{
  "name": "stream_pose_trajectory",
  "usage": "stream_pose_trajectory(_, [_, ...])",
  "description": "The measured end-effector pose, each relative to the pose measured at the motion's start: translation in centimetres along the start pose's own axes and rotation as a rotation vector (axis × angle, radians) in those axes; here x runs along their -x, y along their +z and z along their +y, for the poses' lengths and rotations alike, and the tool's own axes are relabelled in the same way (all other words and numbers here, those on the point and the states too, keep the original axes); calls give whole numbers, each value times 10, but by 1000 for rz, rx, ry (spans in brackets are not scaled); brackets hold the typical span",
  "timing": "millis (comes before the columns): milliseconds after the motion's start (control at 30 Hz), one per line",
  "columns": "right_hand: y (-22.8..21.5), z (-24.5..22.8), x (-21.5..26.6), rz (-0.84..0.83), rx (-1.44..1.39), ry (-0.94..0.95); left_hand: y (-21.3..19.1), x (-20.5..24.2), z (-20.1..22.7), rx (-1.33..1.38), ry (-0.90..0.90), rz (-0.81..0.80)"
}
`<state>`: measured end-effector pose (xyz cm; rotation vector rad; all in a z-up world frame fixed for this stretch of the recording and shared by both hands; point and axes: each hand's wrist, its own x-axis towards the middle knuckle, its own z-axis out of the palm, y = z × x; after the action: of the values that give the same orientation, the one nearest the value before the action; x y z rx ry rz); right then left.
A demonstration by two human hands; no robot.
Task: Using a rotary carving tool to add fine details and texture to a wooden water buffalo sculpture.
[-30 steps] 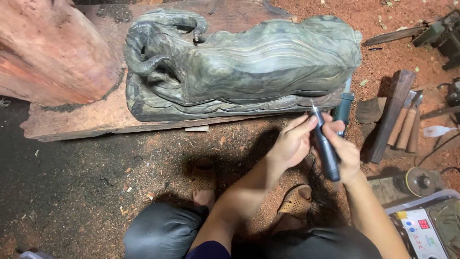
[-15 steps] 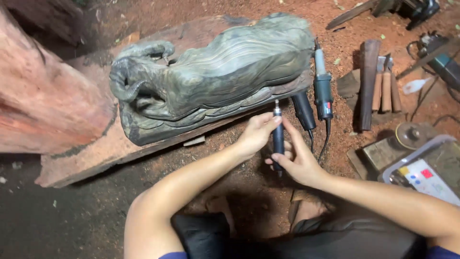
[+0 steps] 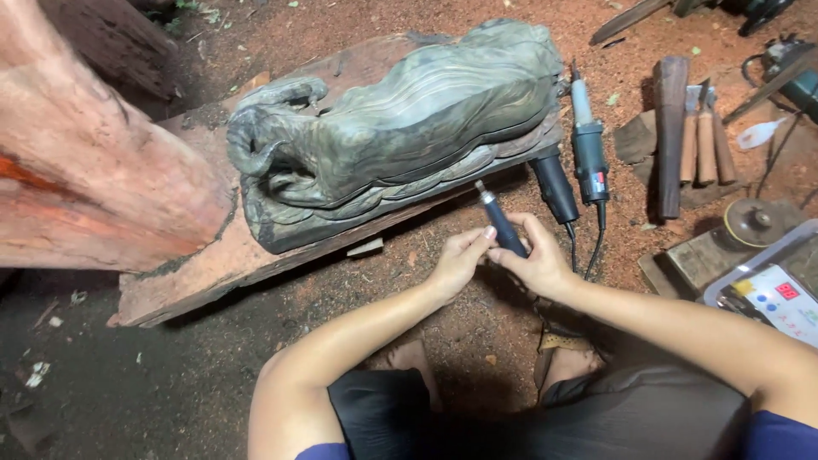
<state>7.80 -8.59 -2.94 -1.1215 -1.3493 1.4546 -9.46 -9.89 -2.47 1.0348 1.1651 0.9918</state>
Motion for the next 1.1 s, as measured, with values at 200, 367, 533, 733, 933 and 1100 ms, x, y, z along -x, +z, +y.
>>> stream_pose_trajectory(200, [-15, -17, -12, 83, -22, -145, -66, -22, -64, -693, -197, -399])
stream_pose_trajectory(367, [-38, -34, -19, 77, -90, -81, -136, -36, -115, -1195, -46, -508])
stream_pose_trajectory(533, [-39, -94, -27, 89, 64, -125, -147, 23, 47, -1418, -114, -475])
stream_pose_trajectory(733, [-59, -79, -68, 258, -91, -105, -219, 77, 123, -1011, 988, 580])
stream_pose_trajectory(933, [-23, -96, -84, 332, -96, -118, -318, 39, 122, -752, 657, 929])
stream_pose_trajectory(1100, [2, -100, -92, 386, -174, -152, -350, -24, 117, -919, 611, 716])
